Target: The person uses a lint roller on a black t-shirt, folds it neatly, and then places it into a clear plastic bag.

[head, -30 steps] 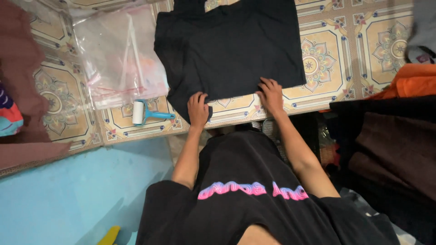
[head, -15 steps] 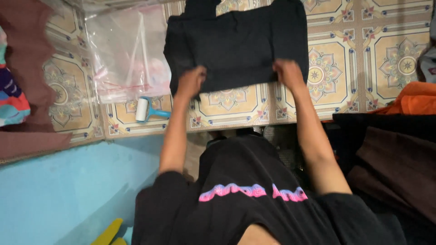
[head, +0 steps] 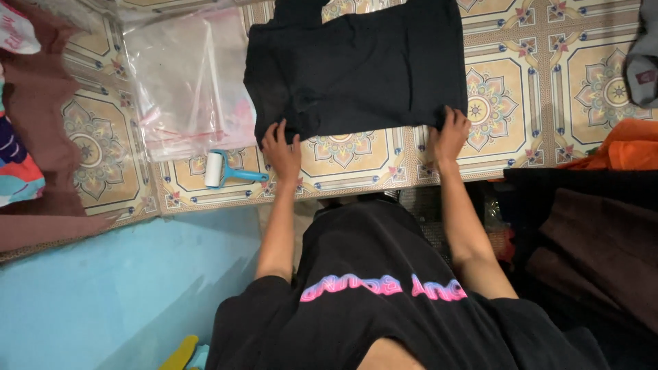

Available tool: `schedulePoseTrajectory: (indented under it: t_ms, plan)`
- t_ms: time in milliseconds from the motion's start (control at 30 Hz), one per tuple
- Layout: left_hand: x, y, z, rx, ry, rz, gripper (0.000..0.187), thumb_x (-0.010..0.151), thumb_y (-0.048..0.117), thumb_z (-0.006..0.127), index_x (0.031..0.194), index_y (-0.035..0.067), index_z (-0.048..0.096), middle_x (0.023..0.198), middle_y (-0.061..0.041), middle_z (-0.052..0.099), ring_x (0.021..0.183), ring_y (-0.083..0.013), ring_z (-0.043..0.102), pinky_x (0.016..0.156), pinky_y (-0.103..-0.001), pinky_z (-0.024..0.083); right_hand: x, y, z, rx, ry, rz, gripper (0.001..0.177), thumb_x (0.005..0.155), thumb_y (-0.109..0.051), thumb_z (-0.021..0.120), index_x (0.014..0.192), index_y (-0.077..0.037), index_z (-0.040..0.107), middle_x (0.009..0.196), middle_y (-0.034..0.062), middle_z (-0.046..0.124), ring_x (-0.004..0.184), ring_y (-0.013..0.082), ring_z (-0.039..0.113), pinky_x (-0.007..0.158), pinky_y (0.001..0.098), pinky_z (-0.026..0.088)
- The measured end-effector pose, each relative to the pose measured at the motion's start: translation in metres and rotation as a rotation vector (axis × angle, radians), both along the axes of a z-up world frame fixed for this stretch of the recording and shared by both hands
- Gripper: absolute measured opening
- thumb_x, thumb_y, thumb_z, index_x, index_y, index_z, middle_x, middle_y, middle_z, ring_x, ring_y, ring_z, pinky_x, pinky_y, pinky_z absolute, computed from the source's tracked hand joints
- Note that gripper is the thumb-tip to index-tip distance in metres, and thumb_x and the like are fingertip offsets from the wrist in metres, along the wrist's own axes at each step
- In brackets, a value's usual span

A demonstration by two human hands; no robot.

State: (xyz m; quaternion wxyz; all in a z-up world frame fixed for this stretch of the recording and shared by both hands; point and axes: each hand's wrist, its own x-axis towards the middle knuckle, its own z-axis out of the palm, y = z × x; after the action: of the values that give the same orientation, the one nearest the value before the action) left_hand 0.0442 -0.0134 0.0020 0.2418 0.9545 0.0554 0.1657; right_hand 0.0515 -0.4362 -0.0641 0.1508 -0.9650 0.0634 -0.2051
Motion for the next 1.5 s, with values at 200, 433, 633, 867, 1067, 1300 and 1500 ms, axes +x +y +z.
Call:
schedulePoseTrajectory:
  t_ms: [200, 433, 633, 867, 1067, 1300, 1500]
  plan:
    - [0.037, 0.024, -0.015, -0.123, 0.210, -0.162, 0.050, 0.100, 0.020, 0.073, 0.148, 0.019, 0.057, 0.139, -0.017, 0.055, 0.122, -0.0383, 0.062, 0.098, -0.052, 0.053, 0.023, -0.041, -0.024, -0.227, 0.182, 0.022, 0.035, 0.072, -0.026, 0.087, 0.104, -0.024, 0.073, 0.104, -0.0009, 0.068, 0.111, 0.0271, 0.052, 0.092, 0.0465, 0.041]
    - [0.084, 0.052, -0.040, -0.013, 0.269, -0.266, 0.009, 0.101, 0.025, 0.067, 0.106, 0.019, 0.072, 0.104, -0.007, 0.060, 0.094, -0.0352, 0.068, 0.079, -0.047, 0.056, 0.042, -0.094, -0.013, -0.147, 0.404, 0.103, 0.017, 0.086, -0.025, 0.084, 0.100, -0.032, 0.079, 0.093, 0.0006, 0.073, 0.097, 0.0321, 0.066, 0.080, 0.0471, 0.059]
    - [0.115, 0.042, 0.000, -0.040, 0.496, -0.325, 0.034, 0.095, 0.052, 0.069, 0.093, 0.018, 0.068, 0.083, -0.010, 0.072, 0.090, -0.0392, 0.073, 0.077, -0.054, 0.054, 0.060, -0.105, 0.015, 0.078, 0.531, 0.214, 0.014, 0.096, -0.018, 0.074, 0.106, -0.026, 0.079, 0.103, 0.0083, 0.077, 0.102, 0.0397, 0.072, 0.087, 0.0551, 0.058]
    - [0.119, 0.030, -0.026, 0.105, 0.583, -0.277, 0.034, 0.095, 0.026, 0.066, 0.128, 0.020, 0.061, 0.101, -0.021, 0.074, 0.097, -0.0429, 0.074, 0.083, -0.054, 0.058, 0.053, -0.083, 0.034, 0.161, 0.517, 0.233, 0.017, 0.100, -0.017, 0.065, 0.117, -0.018, 0.068, 0.105, 0.0179, 0.073, 0.106, 0.0450, 0.068, 0.091, 0.0585, 0.055]
    - [0.131, 0.039, 0.034, 0.089, 0.729, -0.419, 0.030, 0.096, 0.024, 0.056, 0.123, 0.021, 0.071, 0.074, -0.007, 0.073, 0.086, -0.0348, 0.076, 0.087, -0.050, 0.057, 0.049, -0.088, 0.023, 0.044, 0.756, 0.197, 0.050, 0.088, -0.023, 0.082, 0.135, -0.020, 0.066, 0.135, 0.0177, 0.060, 0.119, 0.0471, 0.065, 0.101, 0.0568, 0.054]
    - [0.190, 0.023, 0.034, 0.296, 0.573, -0.233, 0.045, 0.096, 0.016, 0.065, 0.141, 0.020, 0.061, 0.108, -0.023, 0.074, 0.094, -0.0417, 0.075, 0.075, -0.056, 0.062, 0.071, -0.102, -0.019, -0.042, 0.694, 0.147, 0.013, 0.093, -0.024, 0.075, 0.106, -0.024, 0.073, 0.126, 0.0083, 0.062, 0.105, 0.0450, 0.071, 0.092, 0.0537, 0.058]
    - [0.122, 0.015, 0.014, 0.115, 0.316, -0.126, 0.045, 0.095, 0.016, 0.070, 0.138, 0.013, 0.058, 0.125, -0.020, 0.061, 0.104, -0.0459, 0.070, 0.085, -0.058, 0.059, 0.059, -0.100, 0.007, -0.023, 0.486, 0.174, 0.012, 0.100, -0.021, 0.067, 0.111, -0.016, 0.066, 0.102, 0.0160, 0.066, 0.096, 0.0495, 0.069, 0.083, 0.0587, 0.058]
